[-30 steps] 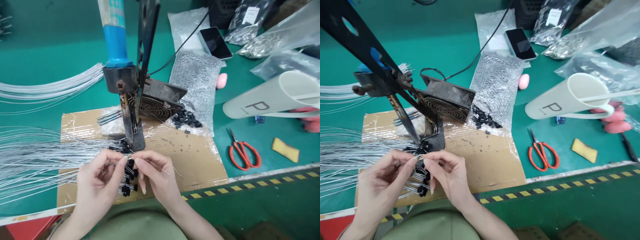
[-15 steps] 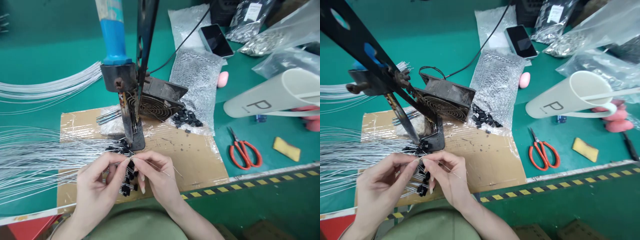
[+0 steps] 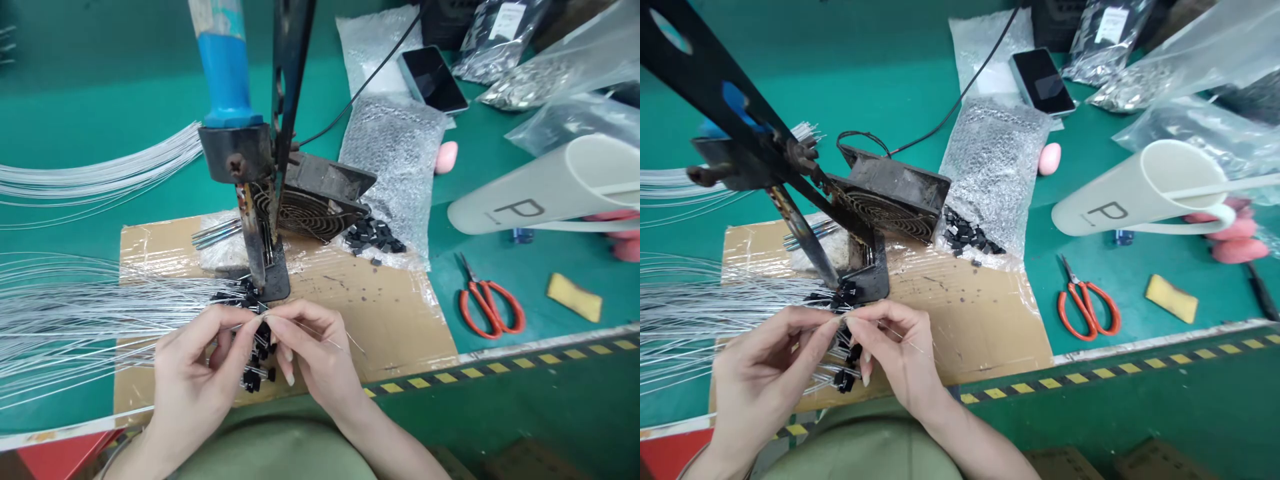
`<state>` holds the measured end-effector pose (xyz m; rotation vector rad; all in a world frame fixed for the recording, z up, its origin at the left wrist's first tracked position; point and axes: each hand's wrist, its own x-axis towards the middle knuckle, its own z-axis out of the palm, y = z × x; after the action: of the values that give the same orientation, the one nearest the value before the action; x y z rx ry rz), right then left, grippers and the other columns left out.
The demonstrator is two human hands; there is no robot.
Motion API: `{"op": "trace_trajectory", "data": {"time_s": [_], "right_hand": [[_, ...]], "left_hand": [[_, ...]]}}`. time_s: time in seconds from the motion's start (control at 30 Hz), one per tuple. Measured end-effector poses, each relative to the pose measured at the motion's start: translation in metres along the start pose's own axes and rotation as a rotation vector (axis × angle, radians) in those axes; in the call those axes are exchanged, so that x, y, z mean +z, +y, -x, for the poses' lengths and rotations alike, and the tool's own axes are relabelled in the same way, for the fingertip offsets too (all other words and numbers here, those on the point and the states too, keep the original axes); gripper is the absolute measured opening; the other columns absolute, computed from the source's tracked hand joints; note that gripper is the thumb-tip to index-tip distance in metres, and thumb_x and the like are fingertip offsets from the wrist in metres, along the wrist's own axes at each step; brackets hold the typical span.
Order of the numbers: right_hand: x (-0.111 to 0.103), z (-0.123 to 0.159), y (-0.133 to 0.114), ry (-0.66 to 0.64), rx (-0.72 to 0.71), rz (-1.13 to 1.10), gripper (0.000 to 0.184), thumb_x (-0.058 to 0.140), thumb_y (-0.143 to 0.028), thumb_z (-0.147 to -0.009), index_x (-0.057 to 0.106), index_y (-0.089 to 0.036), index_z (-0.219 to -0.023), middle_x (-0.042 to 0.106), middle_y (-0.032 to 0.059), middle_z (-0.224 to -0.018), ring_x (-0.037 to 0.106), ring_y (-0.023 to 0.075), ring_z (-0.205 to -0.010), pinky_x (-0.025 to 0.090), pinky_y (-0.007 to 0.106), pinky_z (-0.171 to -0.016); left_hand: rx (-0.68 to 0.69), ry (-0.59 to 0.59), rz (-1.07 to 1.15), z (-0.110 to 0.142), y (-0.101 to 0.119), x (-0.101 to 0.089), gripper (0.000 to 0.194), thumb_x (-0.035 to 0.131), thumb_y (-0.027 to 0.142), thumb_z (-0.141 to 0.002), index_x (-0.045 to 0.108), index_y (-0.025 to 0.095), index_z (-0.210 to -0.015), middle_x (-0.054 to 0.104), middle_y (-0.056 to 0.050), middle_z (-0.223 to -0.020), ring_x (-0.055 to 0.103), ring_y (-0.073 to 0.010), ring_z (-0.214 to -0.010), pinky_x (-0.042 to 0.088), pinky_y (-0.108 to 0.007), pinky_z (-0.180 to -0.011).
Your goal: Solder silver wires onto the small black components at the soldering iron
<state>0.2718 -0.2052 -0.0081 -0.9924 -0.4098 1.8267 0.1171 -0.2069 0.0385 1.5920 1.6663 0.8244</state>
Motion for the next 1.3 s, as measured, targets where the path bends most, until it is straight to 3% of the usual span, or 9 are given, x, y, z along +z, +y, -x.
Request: {"op": "trace_trajectory", "data": {"time_s": [0.53,0.8,1.1,1.3], "right_hand": [[0.001,-0.001,0.0,-0.007,0.017,-0.065,0.015,0.088,-0.033,-0.083,0.082,-0.02,-0.08,0.067,-0.004,-0.063,0.049,0.0032,-0.034,0.035,0.017,-0.033],[-0.007,-0.006,-0.018,-0.066,0.108,0.026,0.015,0.09,-0.031,-0.077,0.082,-0.019,-0.074,0.068,-0.0037,-0.06,0.052,0.0052,-0.034,0.037,0.017,-0.033],[-0.012,-0.007,-0.018,-0.093,0.135,0.055,0.014,0.091,-0.03,-0.077,0.083,-0.019,-0.074,0.069,-0.003,-0.059,0.053,0.005,-0.035,0.042,0.016,-0.034],[-0.01,-0.005,-0.016,-0.099,0.097,0.043,0.015,0.088,-0.035,-0.082,0.085,-0.02,-0.083,0.07,-0.0028,-0.064,0.055,0.0054,-0.038,0.044,0.016,-0.035]], "left_hand": [[0.1,0.023,-0.012,0.003,-0.005,0.005,0.009,0.07,0.018,-0.096,0.073,0.026,-0.096,0.071,0.004,-0.074,0.057,-0.0102,-0.059,0.043,-0.024,-0.054],[-0.024,-0.024,0.007,0.0,0.007,0.001,0.011,0.068,0.022,-0.096,0.074,0.024,-0.086,0.06,0.006,-0.063,0.046,-0.009,-0.053,0.034,-0.025,-0.05],[-0.062,-0.041,0.035,-0.001,0.005,0.0,0.011,0.07,0.024,-0.093,0.075,0.024,-0.083,0.057,0.007,-0.06,0.038,-0.0085,-0.051,0.03,-0.024,-0.048],[-0.079,-0.017,0.09,0.0,0.004,0.003,0.012,0.069,0.025,-0.096,0.075,0.023,-0.086,0.062,0.005,-0.063,0.046,-0.0093,-0.053,0.034,-0.024,-0.049]]}}
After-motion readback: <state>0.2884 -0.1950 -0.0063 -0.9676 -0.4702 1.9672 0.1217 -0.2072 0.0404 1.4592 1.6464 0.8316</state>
